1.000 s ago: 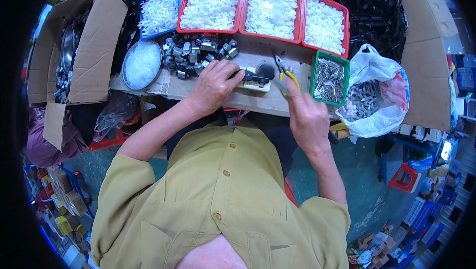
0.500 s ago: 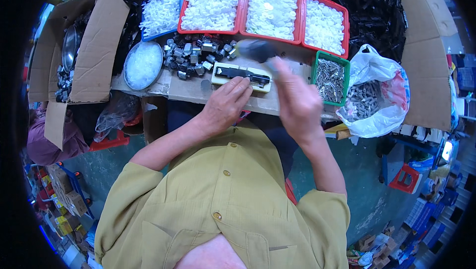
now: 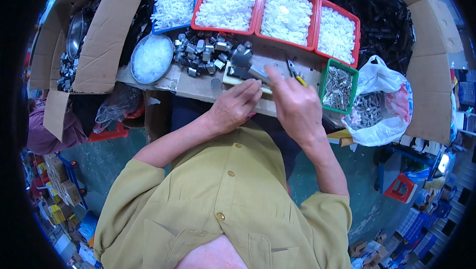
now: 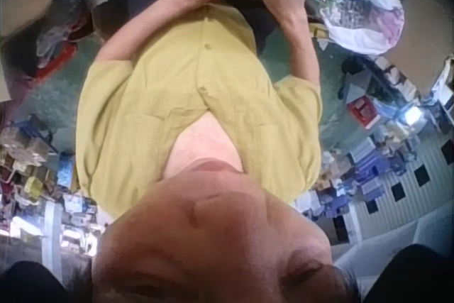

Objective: The person assembles small metal lock bodies by inserting pins and white plastic components into a wooden jig. They use a hammer to tap the pins into place and pliers to adjust parts, then place the finished units into a cardboard box.

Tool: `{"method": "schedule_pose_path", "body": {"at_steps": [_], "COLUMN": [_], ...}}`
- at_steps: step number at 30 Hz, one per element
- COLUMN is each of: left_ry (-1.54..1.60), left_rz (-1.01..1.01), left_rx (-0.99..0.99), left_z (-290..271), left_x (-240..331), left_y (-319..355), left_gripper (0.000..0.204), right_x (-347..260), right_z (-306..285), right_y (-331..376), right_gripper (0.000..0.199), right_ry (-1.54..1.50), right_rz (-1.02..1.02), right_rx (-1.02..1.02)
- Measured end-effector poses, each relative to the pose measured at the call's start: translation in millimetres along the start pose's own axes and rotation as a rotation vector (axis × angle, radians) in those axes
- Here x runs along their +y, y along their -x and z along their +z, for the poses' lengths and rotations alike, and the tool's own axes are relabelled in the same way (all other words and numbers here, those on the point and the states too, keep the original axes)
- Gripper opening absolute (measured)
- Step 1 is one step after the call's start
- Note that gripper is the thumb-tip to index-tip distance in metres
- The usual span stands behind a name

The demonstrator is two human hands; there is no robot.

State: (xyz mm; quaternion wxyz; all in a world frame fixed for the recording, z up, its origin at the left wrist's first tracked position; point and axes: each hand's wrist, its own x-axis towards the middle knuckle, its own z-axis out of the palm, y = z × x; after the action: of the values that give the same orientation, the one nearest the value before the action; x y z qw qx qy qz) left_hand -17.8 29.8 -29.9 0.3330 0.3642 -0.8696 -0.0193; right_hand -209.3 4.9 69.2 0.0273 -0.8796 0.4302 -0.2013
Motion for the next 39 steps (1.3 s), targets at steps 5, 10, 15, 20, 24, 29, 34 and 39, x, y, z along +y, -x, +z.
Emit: {"method": "schedule_pose_path", "body": {"at_steps": [5,10,15,20,24,29,34,39], "left_ry": [0.055,-0.017,-0.03,-0.032,-0.015,-0.03,0.035,0.534], "left_rz": [-0.026,-0.049,-0.074,-0.071,-0.076,-0.116,-0.13,-0.394], "left_rx": [0.057,0.128,0.071,-0.021,-0.07,-0.103,-0.207,-0.054], "left_z": [-14.0,-30.5,-31.5,-13.7,-9.6,-13.1,-19.3,-49.7], "left_x": [2.8,-16.4,-23.1,-24.4,-24.6,-27.3,-29.7,-33.4], "left_y": [5.8,5.1,-9.7,-23.9,-25.2,-28.7,-37.9,-52.2], "left_gripper": [0.029,0.028,0.026,0.031,0.031,0.036,0.04,0.045], "right_x": [21.8,15.1,23.2,33.0,43.5,80.0,170.4,229.9], "right_z": [22.5,6.8,8.8,-8.1,-1.3,-25.6,-21.8,-1.6], "right_y": [28.3,21.1,41.8,56.6,78.6,47.5,9.4,-6.9], "right_gripper": [0.047,0.046,0.048,0.041,0.033,0.029,0.024,0.024], "right_ry": [0.094,-0.083,-0.07,-0.227,-0.094,-0.204,0.02,0.2], "right_rz": [0.055,0.05,0.124,0.278,0.39,0.477,0.48,0.419], "right_rx": [-0.171,0.12,-0.04,0.319,-0.07,0.073,0.163,0.121]}}
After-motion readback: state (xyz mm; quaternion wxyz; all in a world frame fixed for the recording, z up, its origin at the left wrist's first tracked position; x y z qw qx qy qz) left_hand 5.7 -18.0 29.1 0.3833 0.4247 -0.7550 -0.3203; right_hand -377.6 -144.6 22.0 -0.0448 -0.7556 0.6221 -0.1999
